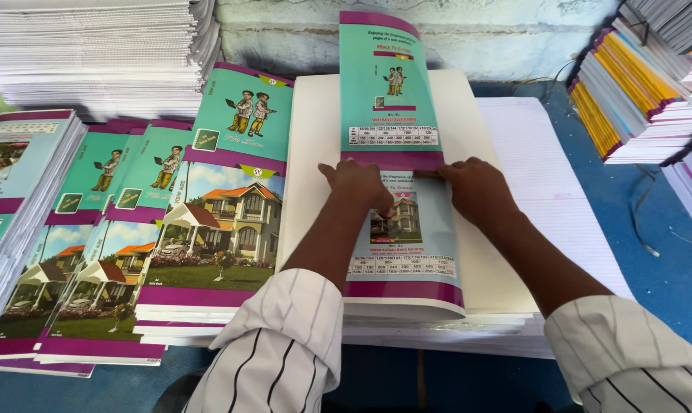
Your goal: The person repeatedly folds a stack of printed booklets in half along the spine and presses the fold with a flat tool. The person handles the booklets one at a time, placing each folded unit back onto the stack.
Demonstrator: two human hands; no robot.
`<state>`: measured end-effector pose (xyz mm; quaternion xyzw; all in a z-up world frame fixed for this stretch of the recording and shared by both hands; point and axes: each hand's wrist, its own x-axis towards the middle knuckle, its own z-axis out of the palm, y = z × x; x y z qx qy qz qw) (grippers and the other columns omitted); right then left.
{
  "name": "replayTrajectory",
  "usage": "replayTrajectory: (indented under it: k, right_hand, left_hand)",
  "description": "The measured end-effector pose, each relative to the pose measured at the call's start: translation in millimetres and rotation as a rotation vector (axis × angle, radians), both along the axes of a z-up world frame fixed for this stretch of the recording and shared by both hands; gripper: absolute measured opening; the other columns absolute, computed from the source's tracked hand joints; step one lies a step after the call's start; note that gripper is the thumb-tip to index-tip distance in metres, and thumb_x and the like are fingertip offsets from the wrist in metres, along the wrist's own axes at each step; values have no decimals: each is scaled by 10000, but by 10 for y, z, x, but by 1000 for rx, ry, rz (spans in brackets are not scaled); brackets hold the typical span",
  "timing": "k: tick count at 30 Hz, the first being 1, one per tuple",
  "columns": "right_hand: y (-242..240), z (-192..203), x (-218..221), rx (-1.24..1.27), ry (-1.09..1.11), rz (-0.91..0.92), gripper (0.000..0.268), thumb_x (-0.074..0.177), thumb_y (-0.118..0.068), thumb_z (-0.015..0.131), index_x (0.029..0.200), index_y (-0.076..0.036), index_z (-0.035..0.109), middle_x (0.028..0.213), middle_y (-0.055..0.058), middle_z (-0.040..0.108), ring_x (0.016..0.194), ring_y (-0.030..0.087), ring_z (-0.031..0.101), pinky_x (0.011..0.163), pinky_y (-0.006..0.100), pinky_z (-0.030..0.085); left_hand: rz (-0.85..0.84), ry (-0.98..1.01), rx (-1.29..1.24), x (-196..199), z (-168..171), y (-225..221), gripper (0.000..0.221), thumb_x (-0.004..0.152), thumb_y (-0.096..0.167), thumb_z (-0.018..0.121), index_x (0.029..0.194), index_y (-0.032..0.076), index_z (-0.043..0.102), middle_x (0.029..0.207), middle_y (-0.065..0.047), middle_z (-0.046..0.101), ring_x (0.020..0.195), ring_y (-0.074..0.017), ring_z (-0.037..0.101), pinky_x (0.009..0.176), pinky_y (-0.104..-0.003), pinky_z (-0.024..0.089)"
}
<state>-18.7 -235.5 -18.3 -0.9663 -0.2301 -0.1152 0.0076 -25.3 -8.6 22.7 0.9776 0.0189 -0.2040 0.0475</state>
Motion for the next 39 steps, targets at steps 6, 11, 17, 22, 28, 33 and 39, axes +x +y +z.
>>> replayTrajectory:
  k: [6, 11, 17, 22, 28, 33, 39]
  right_hand:
    - [-39, 33, -250, 76, -19, 76, 436, 826, 31, 606, 1223, -115, 711, 1092, 91, 764, 1011, 299, 685, 862, 428, 558]
    - [-30, 92, -499, 43, 54, 61, 412, 858, 23, 614, 1228, -135, 705, 1093, 80, 764, 1017, 286, 684, 884, 428, 551]
    - [-88, 194, -849, 37, 111, 101, 406, 850, -11, 637, 1233, -132, 691, 1118, 71, 757, 1050, 278, 676, 902, 426, 548]
    - [-139, 217, -937, 74, 175, 105, 403, 889, -19, 619, 1265, -148, 678, 1153, 67, 747, 1087, 267, 663, 911, 423, 541]
    - [-173, 133, -859, 188, 144, 88, 472, 931, -61, 604, 1377, -209, 648, 985, 84, 686, 944, 258, 625, 850, 421, 497]
    - [-192, 45, -682, 351, 99, 147, 464, 946, -92, 612, 1401, -179, 637, 989, 90, 649, 944, 254, 617, 833, 423, 484]
    - [-263, -13, -359, 389, 313, 127, 472, 938, -116, 627, 1395, -234, 644, 1054, 119, 618, 1000, 269, 610, 889, 390, 514]
  left_hand:
    - [-11, 12, 17, 13, 0, -1, 880, 706, 473, 855, 1473, 196, 525, 1514, -129, 507, 1466, -339, 391, 1192, -744, 126]
    - [-5, 30, 12, 7, -24, 21, 946, 707, 482, 853, 1528, 216, 465, 1565, -135, 456, 1499, -340, 349, 1196, -742, 130]
    - [-8, 44, 24, 23, -18, -1, 1020, 709, 506, 858, 1575, 226, 397, 1607, -137, 397, 1523, -355, 300, 1192, -745, 131]
    - [-2, 28, -10, -2, -32, 17, 1046, 696, 510, 875, 1578, 219, 396, 1617, -171, 372, 1518, -378, 303, 1188, -748, 134]
    - [2, 15, -27, -10, -26, 23, 1010, 687, 496, 881, 1546, 209, 435, 1605, -170, 379, 1506, -386, 314, 1183, -736, 167]
    - [-6, 2, -18, -23, -14, 21, 900, 695, 496, 864, 1473, 180, 540, 1555, -164, 459, 1480, -373, 368, 1191, -720, 188]
    - [-12, -10, -23, -5, -45, 10, 860, 718, 474, 848, 1459, 159, 546, 1548, -172, 459, 1474, -370, 366, 1182, -701, 207]
